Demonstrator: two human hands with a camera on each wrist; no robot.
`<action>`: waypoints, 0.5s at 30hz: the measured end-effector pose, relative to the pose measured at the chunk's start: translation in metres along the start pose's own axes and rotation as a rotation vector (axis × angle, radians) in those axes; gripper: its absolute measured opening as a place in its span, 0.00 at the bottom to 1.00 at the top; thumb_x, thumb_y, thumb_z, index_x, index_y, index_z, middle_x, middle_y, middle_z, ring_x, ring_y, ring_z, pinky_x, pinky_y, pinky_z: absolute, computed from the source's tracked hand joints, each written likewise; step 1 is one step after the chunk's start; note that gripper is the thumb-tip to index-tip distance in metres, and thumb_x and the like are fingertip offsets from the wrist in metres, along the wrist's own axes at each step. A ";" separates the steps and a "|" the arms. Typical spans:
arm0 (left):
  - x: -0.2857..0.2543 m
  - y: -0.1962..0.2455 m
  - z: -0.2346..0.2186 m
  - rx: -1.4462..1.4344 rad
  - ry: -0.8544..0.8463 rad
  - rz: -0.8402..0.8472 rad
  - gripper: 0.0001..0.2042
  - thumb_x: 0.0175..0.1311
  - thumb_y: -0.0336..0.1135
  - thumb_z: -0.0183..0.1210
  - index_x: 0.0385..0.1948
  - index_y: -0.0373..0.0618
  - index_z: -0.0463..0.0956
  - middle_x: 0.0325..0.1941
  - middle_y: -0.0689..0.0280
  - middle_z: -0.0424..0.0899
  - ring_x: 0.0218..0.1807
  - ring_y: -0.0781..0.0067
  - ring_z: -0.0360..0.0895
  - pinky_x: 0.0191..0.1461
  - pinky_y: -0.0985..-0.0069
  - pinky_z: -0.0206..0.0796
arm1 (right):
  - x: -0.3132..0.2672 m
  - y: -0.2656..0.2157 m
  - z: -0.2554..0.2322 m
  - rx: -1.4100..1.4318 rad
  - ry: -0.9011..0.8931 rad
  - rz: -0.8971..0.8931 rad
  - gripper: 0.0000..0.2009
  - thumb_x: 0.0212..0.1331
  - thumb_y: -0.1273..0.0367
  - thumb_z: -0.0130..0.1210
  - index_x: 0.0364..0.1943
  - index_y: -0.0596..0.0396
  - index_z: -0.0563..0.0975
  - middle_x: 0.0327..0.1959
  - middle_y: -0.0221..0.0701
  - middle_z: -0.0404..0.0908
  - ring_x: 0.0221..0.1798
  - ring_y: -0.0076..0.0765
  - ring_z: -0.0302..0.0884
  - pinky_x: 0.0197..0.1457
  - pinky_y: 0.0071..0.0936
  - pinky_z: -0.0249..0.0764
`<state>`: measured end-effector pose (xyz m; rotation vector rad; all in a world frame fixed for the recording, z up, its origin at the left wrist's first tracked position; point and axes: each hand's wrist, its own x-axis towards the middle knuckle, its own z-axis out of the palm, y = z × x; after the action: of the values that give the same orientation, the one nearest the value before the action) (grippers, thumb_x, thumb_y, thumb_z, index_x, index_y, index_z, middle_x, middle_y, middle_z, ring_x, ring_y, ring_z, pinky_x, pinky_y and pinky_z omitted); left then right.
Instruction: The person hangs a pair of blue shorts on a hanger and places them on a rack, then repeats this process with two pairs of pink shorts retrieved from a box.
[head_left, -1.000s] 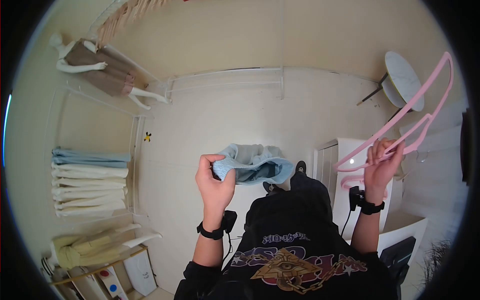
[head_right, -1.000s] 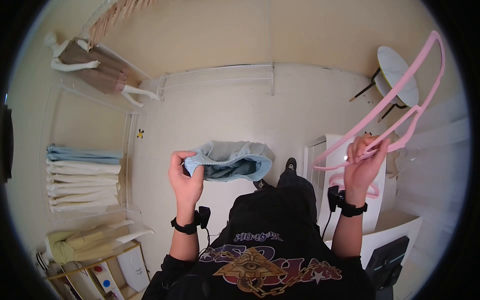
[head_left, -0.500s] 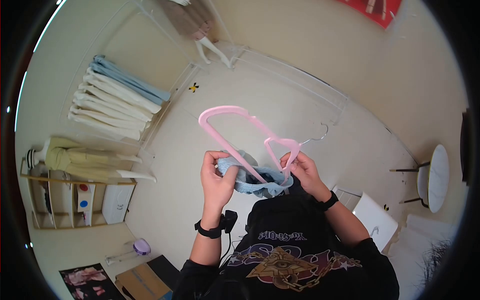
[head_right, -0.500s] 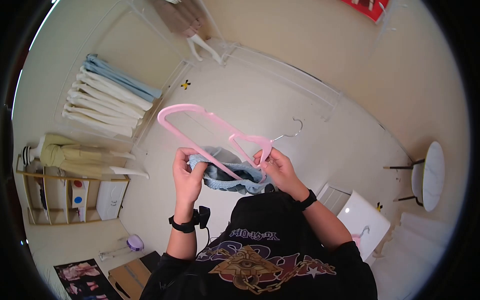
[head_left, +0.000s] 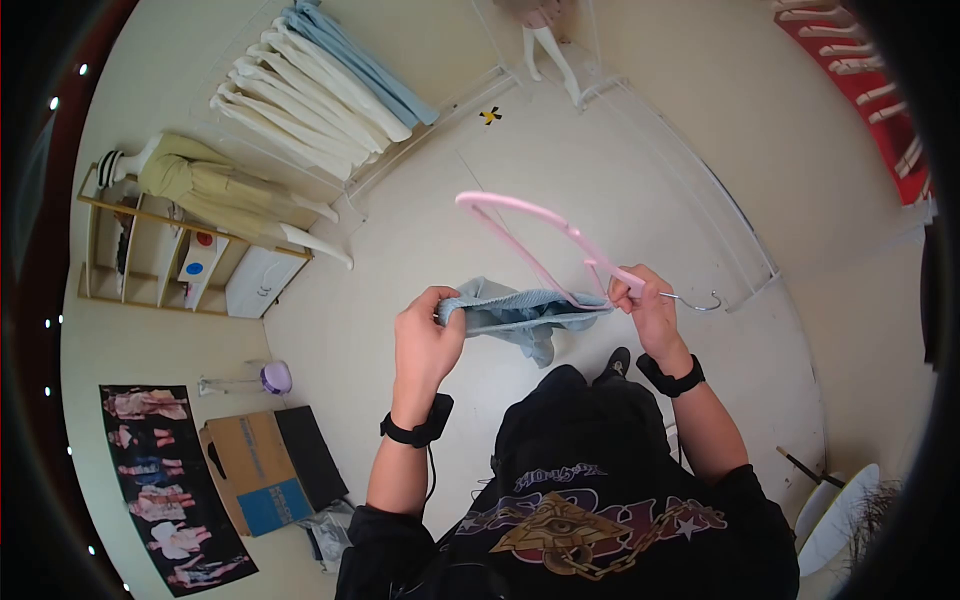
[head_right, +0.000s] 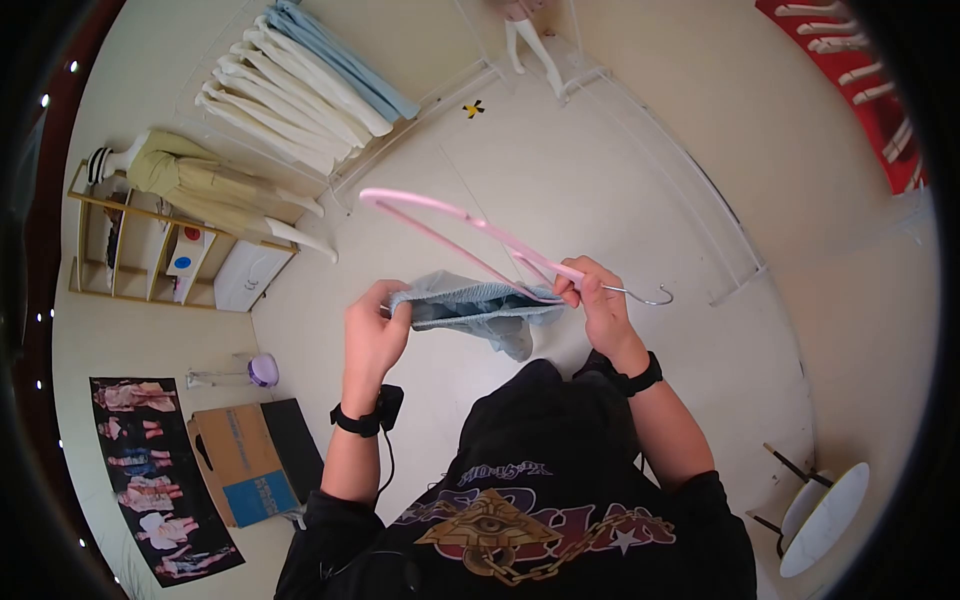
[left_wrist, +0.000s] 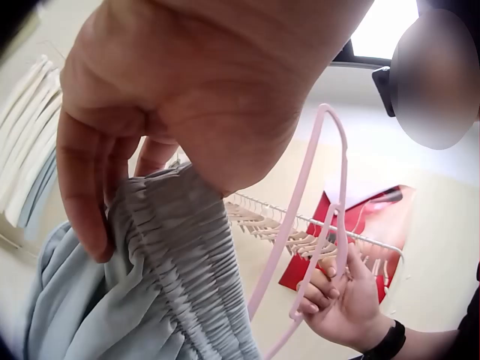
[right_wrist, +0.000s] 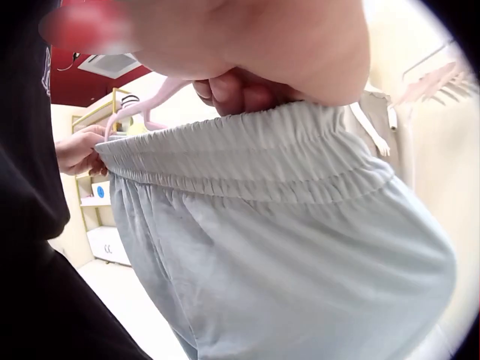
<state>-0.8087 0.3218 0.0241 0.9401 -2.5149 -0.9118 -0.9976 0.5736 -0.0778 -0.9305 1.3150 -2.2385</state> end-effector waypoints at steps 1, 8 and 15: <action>0.001 -0.003 0.001 0.006 -0.005 -0.040 0.12 0.62 0.28 0.60 0.46 0.36 0.84 0.26 0.57 0.82 0.24 0.68 0.77 0.34 0.70 0.72 | 0.008 0.005 -0.003 -0.002 -0.043 -0.019 0.33 0.87 0.45 0.35 0.35 0.59 0.78 0.28 0.26 0.71 0.31 0.21 0.60 0.39 0.24 0.59; 0.039 0.001 0.002 -0.192 -0.101 -0.134 0.15 0.62 0.26 0.58 0.50 0.34 0.82 0.24 0.58 0.81 0.25 0.71 0.78 0.33 0.74 0.73 | 0.066 0.037 0.029 0.194 -0.140 0.074 0.33 0.85 0.48 0.38 0.23 0.58 0.74 0.20 0.32 0.72 0.28 0.31 0.63 0.36 0.31 0.60; 0.084 -0.031 -0.018 -0.501 0.075 0.242 0.17 0.59 0.20 0.59 0.51 0.37 0.79 0.37 0.57 0.85 0.34 0.73 0.83 0.42 0.79 0.77 | 0.091 0.058 0.047 -0.184 -0.253 0.114 0.30 0.80 0.53 0.43 0.18 0.58 0.69 0.18 0.34 0.70 0.25 0.40 0.65 0.36 0.38 0.63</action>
<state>-0.8474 0.2385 0.0223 0.4890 -2.1188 -1.3065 -1.0294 0.4600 -0.0801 -1.1312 1.4326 -1.8678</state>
